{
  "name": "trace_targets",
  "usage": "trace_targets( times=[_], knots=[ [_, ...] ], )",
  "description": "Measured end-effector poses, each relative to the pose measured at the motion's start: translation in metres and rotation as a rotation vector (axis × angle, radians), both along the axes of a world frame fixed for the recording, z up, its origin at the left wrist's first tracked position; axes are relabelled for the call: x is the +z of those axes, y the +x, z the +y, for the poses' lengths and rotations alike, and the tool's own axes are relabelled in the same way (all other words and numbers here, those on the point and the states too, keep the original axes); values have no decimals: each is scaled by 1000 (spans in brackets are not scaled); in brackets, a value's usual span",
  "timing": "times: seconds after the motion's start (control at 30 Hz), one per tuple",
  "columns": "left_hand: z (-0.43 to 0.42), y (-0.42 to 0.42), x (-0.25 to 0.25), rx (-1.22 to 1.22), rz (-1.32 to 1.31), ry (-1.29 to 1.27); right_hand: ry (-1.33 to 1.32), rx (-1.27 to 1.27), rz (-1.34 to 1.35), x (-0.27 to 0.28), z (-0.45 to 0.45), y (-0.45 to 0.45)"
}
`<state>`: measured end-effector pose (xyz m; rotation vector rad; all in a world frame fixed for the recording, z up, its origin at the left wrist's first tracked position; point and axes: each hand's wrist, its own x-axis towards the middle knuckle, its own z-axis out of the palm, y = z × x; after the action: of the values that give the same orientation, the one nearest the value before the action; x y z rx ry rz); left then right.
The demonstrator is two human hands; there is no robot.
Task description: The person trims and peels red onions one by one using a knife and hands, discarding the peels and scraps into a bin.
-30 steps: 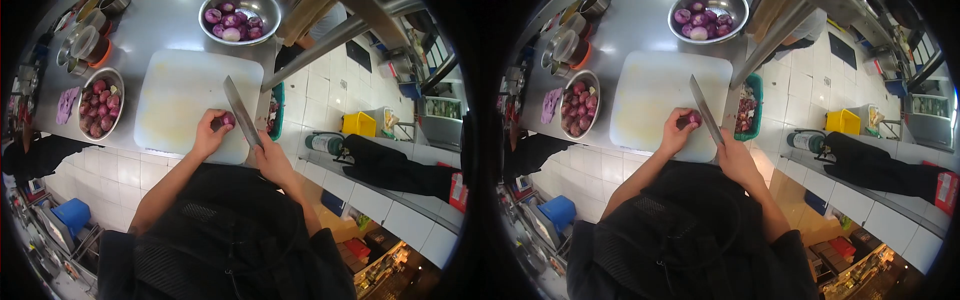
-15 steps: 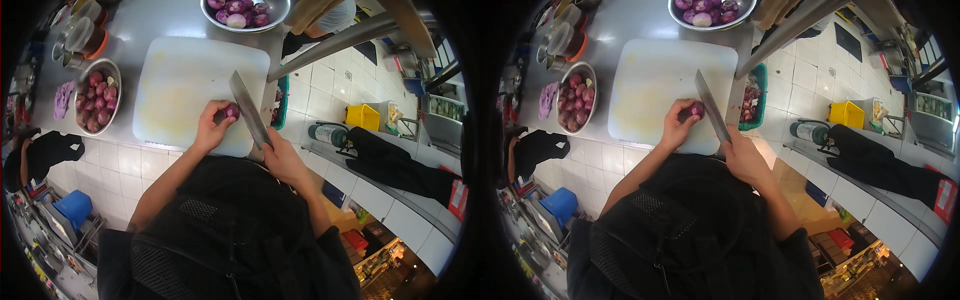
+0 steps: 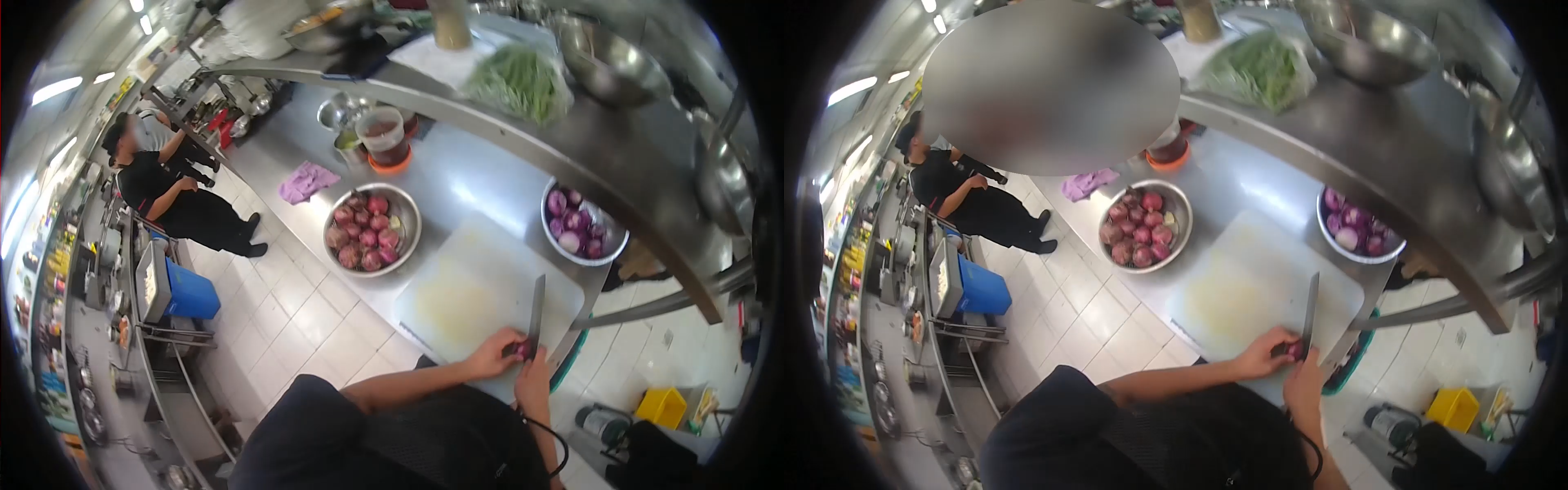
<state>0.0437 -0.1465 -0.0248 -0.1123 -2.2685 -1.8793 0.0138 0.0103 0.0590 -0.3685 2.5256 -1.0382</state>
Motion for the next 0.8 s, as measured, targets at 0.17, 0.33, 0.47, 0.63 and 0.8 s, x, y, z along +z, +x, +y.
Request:
trace_targets(
  times=[0.17, 0.33, 0.47, 0.63, 0.8],
  knots=[
    [3, 4, 10, 40, -3, -61, 42, 10, 54, -4, -1, 1],
    [7, 4, 6, 69, 7, -125, -38, -56, 18, -32, 18, 0],
    [6, 7, 2, 96, -77, 70, -102, -10, 121, -45, 48, 9],
    [9, -1, -20, 147, -25, 385, -126, -42, 100, -2, 93, 20],
    [11, -1, -16, 100, -35, 406, 220, -96, 159, 0, 128, 14]
  ],
)
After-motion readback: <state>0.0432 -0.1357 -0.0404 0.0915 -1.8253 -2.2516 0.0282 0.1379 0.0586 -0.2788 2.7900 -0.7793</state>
